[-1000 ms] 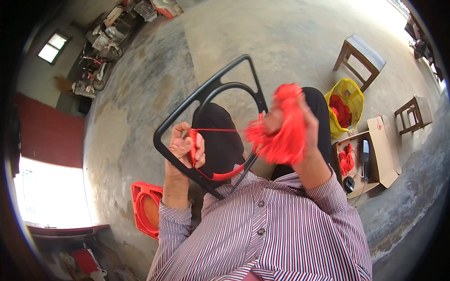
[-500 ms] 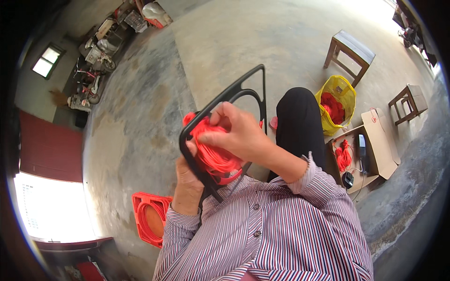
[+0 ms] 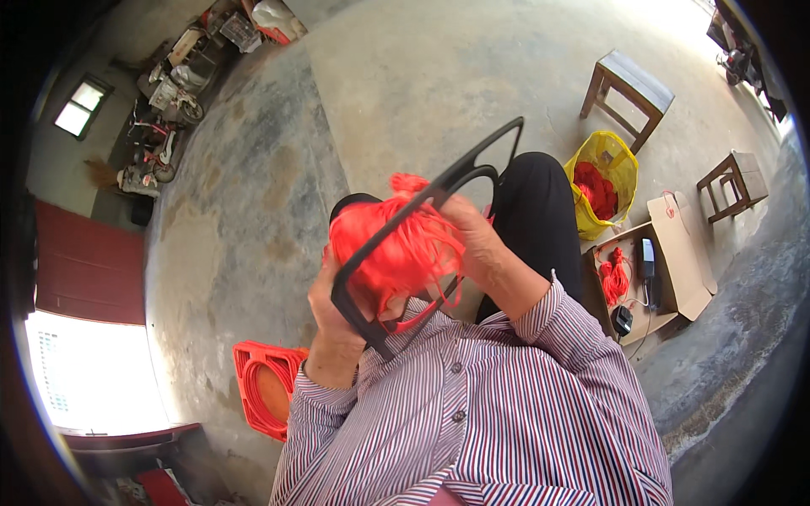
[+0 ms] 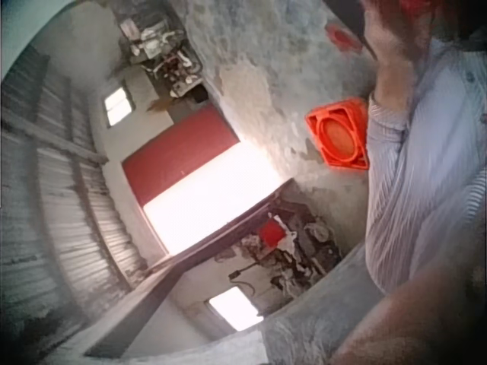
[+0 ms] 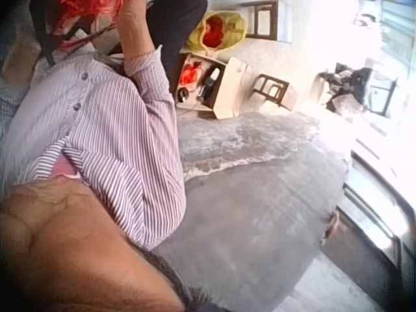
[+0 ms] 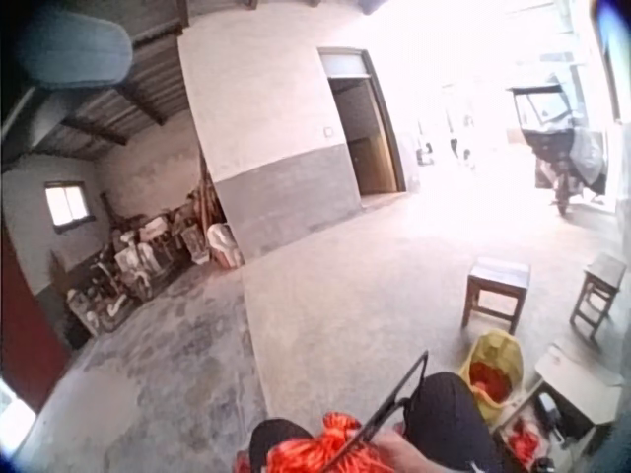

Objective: The person winds red thread around a black plastic circular frame by hand.

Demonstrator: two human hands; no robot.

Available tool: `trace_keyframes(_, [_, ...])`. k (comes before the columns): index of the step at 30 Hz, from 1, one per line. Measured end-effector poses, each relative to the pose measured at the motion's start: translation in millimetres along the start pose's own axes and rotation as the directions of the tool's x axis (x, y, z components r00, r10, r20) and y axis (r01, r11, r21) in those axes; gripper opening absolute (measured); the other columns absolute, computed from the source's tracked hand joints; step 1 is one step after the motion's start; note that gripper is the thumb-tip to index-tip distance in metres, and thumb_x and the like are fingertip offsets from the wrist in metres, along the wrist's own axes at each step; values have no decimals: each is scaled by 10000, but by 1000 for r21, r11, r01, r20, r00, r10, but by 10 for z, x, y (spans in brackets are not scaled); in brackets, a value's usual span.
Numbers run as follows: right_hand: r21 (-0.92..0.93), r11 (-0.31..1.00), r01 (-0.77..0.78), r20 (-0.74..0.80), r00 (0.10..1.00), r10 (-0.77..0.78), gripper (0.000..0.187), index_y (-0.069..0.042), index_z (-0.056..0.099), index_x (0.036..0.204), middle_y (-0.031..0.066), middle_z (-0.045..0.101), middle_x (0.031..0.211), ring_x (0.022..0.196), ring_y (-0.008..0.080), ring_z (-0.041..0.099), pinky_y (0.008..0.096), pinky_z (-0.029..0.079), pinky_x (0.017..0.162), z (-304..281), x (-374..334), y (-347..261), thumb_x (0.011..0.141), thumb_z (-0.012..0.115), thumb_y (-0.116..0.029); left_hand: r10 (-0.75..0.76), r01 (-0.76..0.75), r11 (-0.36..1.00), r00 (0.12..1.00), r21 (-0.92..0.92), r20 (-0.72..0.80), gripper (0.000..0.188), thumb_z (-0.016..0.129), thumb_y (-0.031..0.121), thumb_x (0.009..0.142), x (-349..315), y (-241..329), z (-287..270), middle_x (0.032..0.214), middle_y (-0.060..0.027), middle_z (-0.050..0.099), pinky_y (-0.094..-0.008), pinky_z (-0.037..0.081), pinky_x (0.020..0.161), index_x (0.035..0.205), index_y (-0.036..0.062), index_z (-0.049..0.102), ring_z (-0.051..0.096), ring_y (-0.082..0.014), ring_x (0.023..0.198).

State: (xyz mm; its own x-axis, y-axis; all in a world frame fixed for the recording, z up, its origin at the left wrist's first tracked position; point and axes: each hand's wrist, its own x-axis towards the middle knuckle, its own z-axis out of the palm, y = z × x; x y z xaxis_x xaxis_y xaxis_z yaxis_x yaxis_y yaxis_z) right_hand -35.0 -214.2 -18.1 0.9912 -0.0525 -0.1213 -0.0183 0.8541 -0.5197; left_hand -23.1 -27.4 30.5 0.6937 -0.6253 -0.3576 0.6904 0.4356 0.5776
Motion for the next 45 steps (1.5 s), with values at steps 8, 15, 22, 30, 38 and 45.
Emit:
trace_keyframes(8, [5,994,112,229,967,-110,646,1,537,1247,158,559,1257,1126,284,535,490,379,1039,-350,-315,-377,780,557,-445,234,-266,958,942,109,241,450,514,407,964,71,206,-438,807,-133,561,-248,352,416,1170,15,598,512,-171,606])
trace_keyframes(15, [222,972,73,699,683,-211,393,-56,402,1041,16,509,568,440,143,471,334,395,580,-123,-667,-848,1016,367,-448,349,-375,912,923,166,164,532,683,139,871,22,372,-651,819,-117,542,-263,418,396,1337,123,427,537,-178,609])
trace_keyframes(22, [90,990,111,114,986,-121,348,-81,525,987,-29,474,608,474,92,427,282,394,532,-842,-494,-824,1013,425,-414,321,-348,918,934,188,159,471,686,151,871,20,394,-646,848,-130,565,-277,455,422,1288,89,476,570,-194,641])
trace_keyframes(30, [-371,927,49,382,918,105,424,-4,497,1246,88,660,963,878,128,633,281,519,770,215,-372,-325,866,657,-105,161,-165,986,967,1,198,486,722,264,846,94,182,-334,969,-120,620,-316,501,511,1218,1,551,561,-160,689])
trace_keyframes(38, [-389,916,102,336,941,38,313,4,594,1136,89,664,1022,916,135,623,297,492,848,32,-53,-108,884,653,-173,241,-237,962,971,134,-8,416,576,181,923,31,-24,-48,1211,-117,577,-343,498,925,1276,-26,500,598,-237,1063])
trace_keyframes(45, [4,973,-230,345,914,215,459,13,544,1228,126,620,1183,1115,206,579,374,429,992,160,-102,-30,854,683,-214,94,-97,995,991,33,91,425,440,321,977,15,-115,45,1081,-134,632,-370,532,726,1223,-11,538,640,-216,912])
